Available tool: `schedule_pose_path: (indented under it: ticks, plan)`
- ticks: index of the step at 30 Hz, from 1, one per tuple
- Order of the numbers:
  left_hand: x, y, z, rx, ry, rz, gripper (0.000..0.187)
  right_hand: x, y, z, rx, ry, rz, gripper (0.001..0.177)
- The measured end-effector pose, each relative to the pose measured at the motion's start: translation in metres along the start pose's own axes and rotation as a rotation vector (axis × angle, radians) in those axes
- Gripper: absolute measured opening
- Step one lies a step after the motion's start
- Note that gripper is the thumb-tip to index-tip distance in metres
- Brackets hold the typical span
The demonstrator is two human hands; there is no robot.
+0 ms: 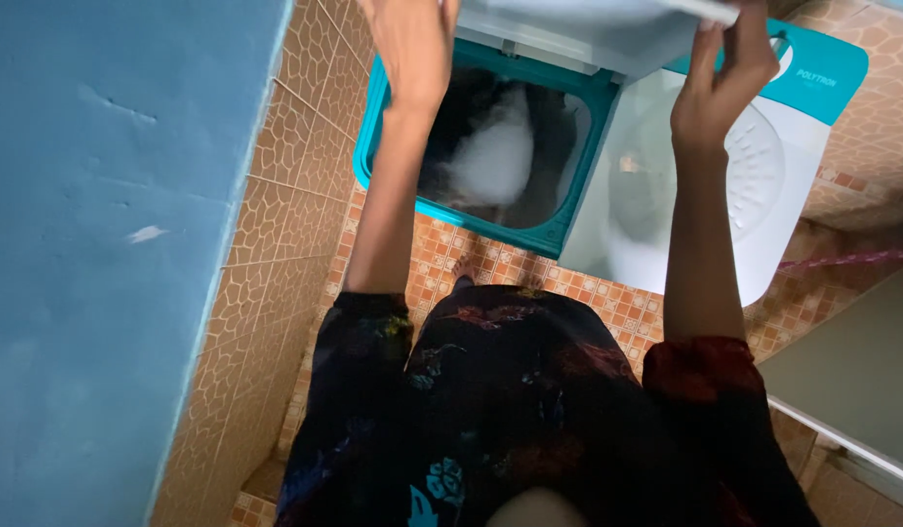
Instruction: Add detergent and start a load of laundry in a twin-tub washing machine.
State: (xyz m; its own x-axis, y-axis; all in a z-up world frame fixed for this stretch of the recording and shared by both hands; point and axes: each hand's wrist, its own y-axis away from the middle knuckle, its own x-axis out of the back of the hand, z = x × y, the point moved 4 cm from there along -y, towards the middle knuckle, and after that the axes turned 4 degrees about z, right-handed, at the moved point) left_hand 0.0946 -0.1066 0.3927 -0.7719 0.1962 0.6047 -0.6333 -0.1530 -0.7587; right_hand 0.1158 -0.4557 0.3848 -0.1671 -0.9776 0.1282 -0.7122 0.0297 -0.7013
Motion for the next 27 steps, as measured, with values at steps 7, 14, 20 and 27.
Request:
schedule_pose_path:
  ticks: [7,14,20,27]
  plan:
    - [0.104,0.036,0.018,-0.044,0.183,0.129,0.019,0.013,0.065,-0.018,0.346,0.323,-0.094,0.014]
    - [0.096,0.143,-0.026,-0.186,0.193,0.006,0.023,0.014,0.146,-0.022,0.277,0.267,-0.332,0.043]
    - [0.059,0.23,-0.061,-0.293,0.097,0.059,0.02,0.013,0.205,-0.009,0.392,0.266,-0.511,0.05]
    - [-0.054,0.346,-0.126,-0.546,-0.029,-0.24,0.051,0.006,0.244,-0.022,0.54,0.336,-0.811,0.058]
